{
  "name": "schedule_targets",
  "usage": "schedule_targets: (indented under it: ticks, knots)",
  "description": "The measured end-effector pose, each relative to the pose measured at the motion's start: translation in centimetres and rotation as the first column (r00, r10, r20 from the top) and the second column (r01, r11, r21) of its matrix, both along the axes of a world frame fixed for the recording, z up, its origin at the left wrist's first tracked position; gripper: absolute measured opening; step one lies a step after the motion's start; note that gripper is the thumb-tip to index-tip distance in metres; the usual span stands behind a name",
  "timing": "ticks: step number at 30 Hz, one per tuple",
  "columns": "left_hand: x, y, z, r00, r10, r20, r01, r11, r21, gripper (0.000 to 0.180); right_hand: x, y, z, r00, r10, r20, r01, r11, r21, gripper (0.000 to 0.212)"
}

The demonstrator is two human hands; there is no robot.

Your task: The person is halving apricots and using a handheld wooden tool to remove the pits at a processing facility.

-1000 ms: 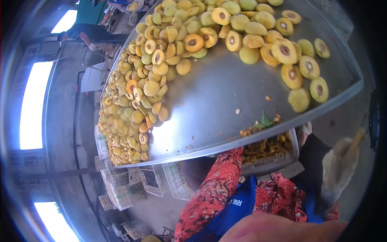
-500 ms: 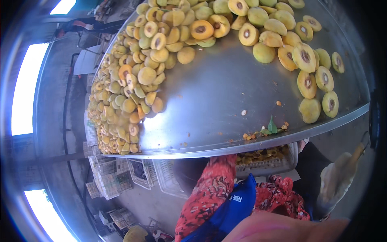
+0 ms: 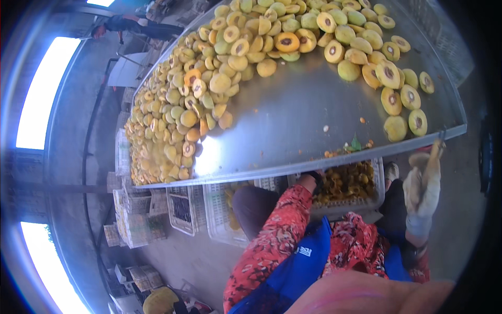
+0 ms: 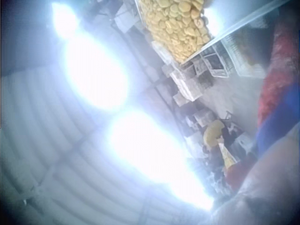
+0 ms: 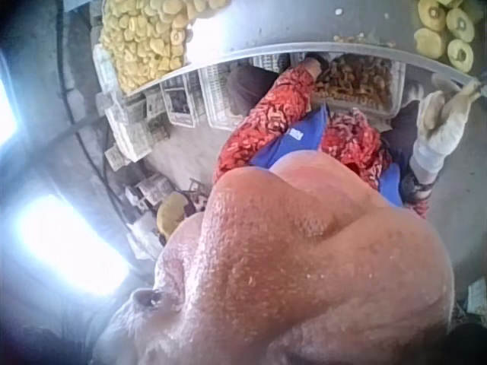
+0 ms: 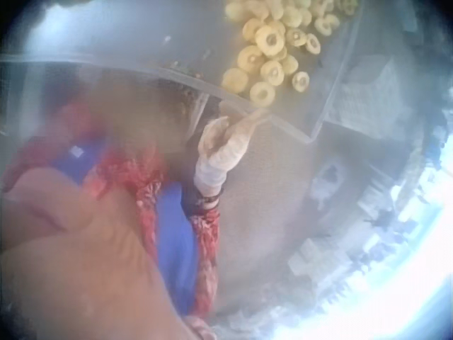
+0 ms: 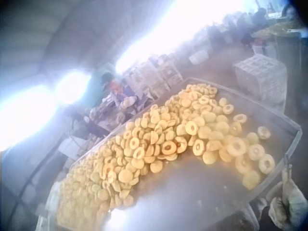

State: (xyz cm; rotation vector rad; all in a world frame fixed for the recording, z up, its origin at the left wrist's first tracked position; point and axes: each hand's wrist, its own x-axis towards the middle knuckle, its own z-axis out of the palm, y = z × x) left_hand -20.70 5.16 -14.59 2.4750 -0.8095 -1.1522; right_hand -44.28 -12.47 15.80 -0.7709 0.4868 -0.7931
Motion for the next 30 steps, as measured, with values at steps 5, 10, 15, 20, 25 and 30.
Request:
schedule_targets:
  ticks: [5, 10, 15, 20, 25, 30]
  knots:
    - [-1.9, 2.0, 12.2, 0.848, -0.481, 0.221, 0.493, 0.87, 0.006, 0.049, 2.2, -0.3, 0.4, 0.998, 0.018, -0.061, -0.019, 1.0, -0.012, 0.051]
    - [-0.2, 8.8, 28.8, 0.922, -0.361, -0.136, 0.318, 0.911, -0.263, 0.038, 3.6, 0.5, -0.8, 0.902, 0.246, -0.355, -0.306, 0.944, -0.124, 0.043]
    - [11.2, 16.4, 32.5, 0.891, 0.447, 0.081, -0.394, 0.85, -0.35, 0.045, 7.2, 3.9, 1.5, 0.633, 0.397, -0.665, -0.576, 0.815, -0.063, 0.033]
    - [23.7, 13.6, 28.6, 0.459, 0.477, 0.749, -0.337, 0.874, -0.35, 0.055, 9.0, 3.6, -1.9, 0.853, -0.296, -0.43, -0.339, 0.312, -0.887, 0.021]
    - [31.8, 19.3, 20.5, 0.397, 0.357, 0.846, -0.474, 0.869, -0.144, 0.041, 12.5, 3.9, -2.4, 0.902, -0.29, -0.319, -0.27, 0.197, -0.942, 0.021]
    - [32.2, 15.0, 20.5, 0.244, 0.953, 0.181, -0.884, 0.295, -0.362, 0.068, 13.1, 4.0, -1.7, 0.813, -0.234, -0.533, -0.418, 0.403, -0.814, 0.02]
